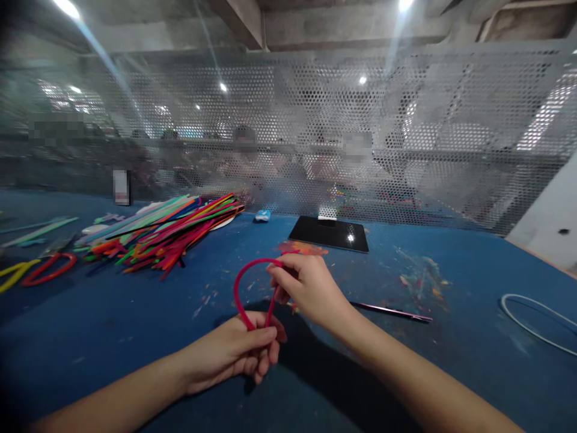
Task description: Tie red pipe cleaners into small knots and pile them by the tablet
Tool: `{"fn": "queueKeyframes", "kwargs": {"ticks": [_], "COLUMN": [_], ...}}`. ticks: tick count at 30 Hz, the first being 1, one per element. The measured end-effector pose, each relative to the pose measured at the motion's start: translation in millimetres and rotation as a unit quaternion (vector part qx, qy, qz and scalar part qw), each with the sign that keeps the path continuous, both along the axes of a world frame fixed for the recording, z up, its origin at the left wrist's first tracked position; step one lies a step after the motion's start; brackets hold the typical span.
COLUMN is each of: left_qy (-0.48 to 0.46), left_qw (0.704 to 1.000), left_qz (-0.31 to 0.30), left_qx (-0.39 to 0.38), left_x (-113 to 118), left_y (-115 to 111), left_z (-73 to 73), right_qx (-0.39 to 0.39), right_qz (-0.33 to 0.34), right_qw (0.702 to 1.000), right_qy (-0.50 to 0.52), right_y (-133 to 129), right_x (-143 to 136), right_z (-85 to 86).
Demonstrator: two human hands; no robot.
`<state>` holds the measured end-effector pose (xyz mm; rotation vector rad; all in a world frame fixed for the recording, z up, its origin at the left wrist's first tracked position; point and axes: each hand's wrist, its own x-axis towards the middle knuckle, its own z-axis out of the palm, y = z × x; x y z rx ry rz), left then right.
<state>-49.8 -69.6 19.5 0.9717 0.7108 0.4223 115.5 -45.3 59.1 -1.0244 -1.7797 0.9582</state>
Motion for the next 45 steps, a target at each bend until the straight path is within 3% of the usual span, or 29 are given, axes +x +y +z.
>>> {"fn": "queueKeyframes", "kwargs": {"ticks": [13,19,26,29,32,35,39,45], "left_qy": [-0.007,0.004,0.038,0.023,0.005,0.01,0.027,0.095], "left_qw": [1.0,0.997,0.985,0.982,0.992,0.999,0.991,0.965], "left_qz": [-0.02,-0.075,-0.169,-0.185,-0.125,-0.019,0.101,0.182], "left_qx": [-0.009,-0.003,-0.014,-0.015,-0.001,0.027,0.086,0.163], "left_x": [-1.7,-3.8,-7.1,-8.3,-8.3,-7.9,-9.1,-14.4], "left_y": [2.2,3.8,5.1,5.0,5.0,7.0,12.8,20.3], "left_z": [-4.4,0.1,9.1,10.6,10.9,11.7,13.5,16.6], "right_qx": [0.005,0.073,-0.089,-0.125,-0.133,-0.127,-0.133,-0.118], "right_qz": [-0.006,-0.046,0.127,0.064,-0.023,-0.055,-0.073,-0.075], "right_qw": [1.0,0.996,0.987,0.982,0.978,0.974,0.967,0.975], "right_qy": [-0.009,-0.023,0.038,0.122,0.161,0.178,0.203,0.175], "right_y": [-2.0,-2.7,2.8,11.8,22.2,29.7,32.6,28.5], "right_x": [0.4,3.5,30.3,40.0,42.9,41.8,40.1,45.2], "right_z": [4.6,12.1,33.4,30.3,21.5,12.5,6.5,12.1]}}
